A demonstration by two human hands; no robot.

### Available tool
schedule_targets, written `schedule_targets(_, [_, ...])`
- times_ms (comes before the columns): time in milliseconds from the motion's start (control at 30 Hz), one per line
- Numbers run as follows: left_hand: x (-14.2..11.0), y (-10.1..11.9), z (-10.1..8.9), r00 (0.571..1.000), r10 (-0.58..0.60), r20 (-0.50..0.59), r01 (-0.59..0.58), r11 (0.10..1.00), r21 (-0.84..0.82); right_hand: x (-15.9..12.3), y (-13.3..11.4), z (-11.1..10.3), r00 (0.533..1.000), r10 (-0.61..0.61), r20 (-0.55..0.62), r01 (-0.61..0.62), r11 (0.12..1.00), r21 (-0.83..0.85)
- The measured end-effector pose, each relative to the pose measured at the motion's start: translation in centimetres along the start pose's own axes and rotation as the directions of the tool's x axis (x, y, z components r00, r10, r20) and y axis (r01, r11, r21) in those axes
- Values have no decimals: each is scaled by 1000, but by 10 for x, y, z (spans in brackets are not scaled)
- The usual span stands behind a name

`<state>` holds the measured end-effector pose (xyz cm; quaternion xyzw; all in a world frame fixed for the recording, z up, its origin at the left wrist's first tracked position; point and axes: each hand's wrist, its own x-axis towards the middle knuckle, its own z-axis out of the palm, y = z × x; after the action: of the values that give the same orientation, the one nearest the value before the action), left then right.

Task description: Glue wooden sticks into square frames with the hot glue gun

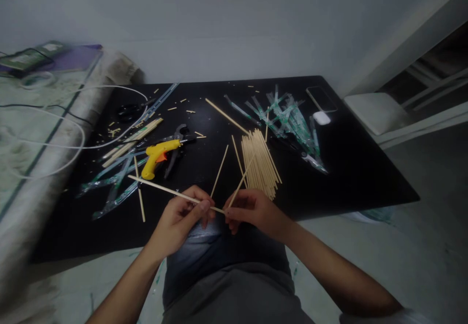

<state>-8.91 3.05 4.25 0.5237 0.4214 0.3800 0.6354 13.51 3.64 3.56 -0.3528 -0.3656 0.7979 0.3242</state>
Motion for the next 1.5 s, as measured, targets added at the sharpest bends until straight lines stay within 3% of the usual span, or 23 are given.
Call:
schedule_targets(267, [-4, 5, -4, 970, 2, 243, 34, 989, -141, -3, -2, -4, 964, 102, 244, -121, 991, 63])
schedule_targets(433, [-7, 3, -2, 967, 36, 250, 10, 984, -180, -6, -3, -3, 953, 102, 284, -120, 992, 47])
schedule_targets(600, [-11, -2, 8, 991, 106, 84, -91, 982, -165, -7, -6, 4, 986, -19, 166, 15, 1000, 27])
schedule_targets(667, [-12, -2, 9, 992, 125, -29, -128, 979, -161, -9, -8, 5, 989, -63, 136, 60, 998, 32])
schedule_targets(733, [-11, -1, 5, 957, 160, -242, -206, 962, -179, -12, -12, 4, 991, -99, 88, 96, 995, 38])
schedule_targets(800, [-8, 1, -2, 865, 194, -463, -303, 937, -173, -16, -17, 2, 992, -125, 8, 125, 992, 29])
schedule_targets(833, [-7, 2, -5, 840, 205, -502, -319, 936, -152, -17, -19, 0, 991, -130, -36, 131, 991, 19])
schedule_targets(967, [-1, 2, -13, 936, 137, -324, -145, 989, 0, -16, -23, -1, 991, -67, -112, 65, 998, -23])
schedule_targets(1067, [5, 1, -18, 968, 77, -238, -24, 976, 215, -13, -20, 1, 990, -5, -141, 0, 999, -38])
schedule_targets(1133, [10, 0, -23, 977, 46, -207, 44, 910, 412, -13, -17, -1, 984, 32, -174, -42, 998, -54])
schedule_targets(1233, [16, -3, -29, 983, 24, -182, 110, 716, 690, -14, -11, -5, 976, 63, -209, -81, 994, -77])
schedule_targets(1300, [19, -6, -31, 982, 13, -187, 141, 603, 785, -15, -7, -6, 972, 56, -227, -79, 993, -93])
schedule_targets(1367, [21, -8, -31, 979, -2, -205, 172, 554, 815, -16, -3, -6, 973, 59, -221, -85, 990, -109])
schedule_targets(1500, [24, -6, -33, 976, -15, -215, 189, 543, 818, -18, 2, -1, 988, 71, -137, -89, 987, -135])
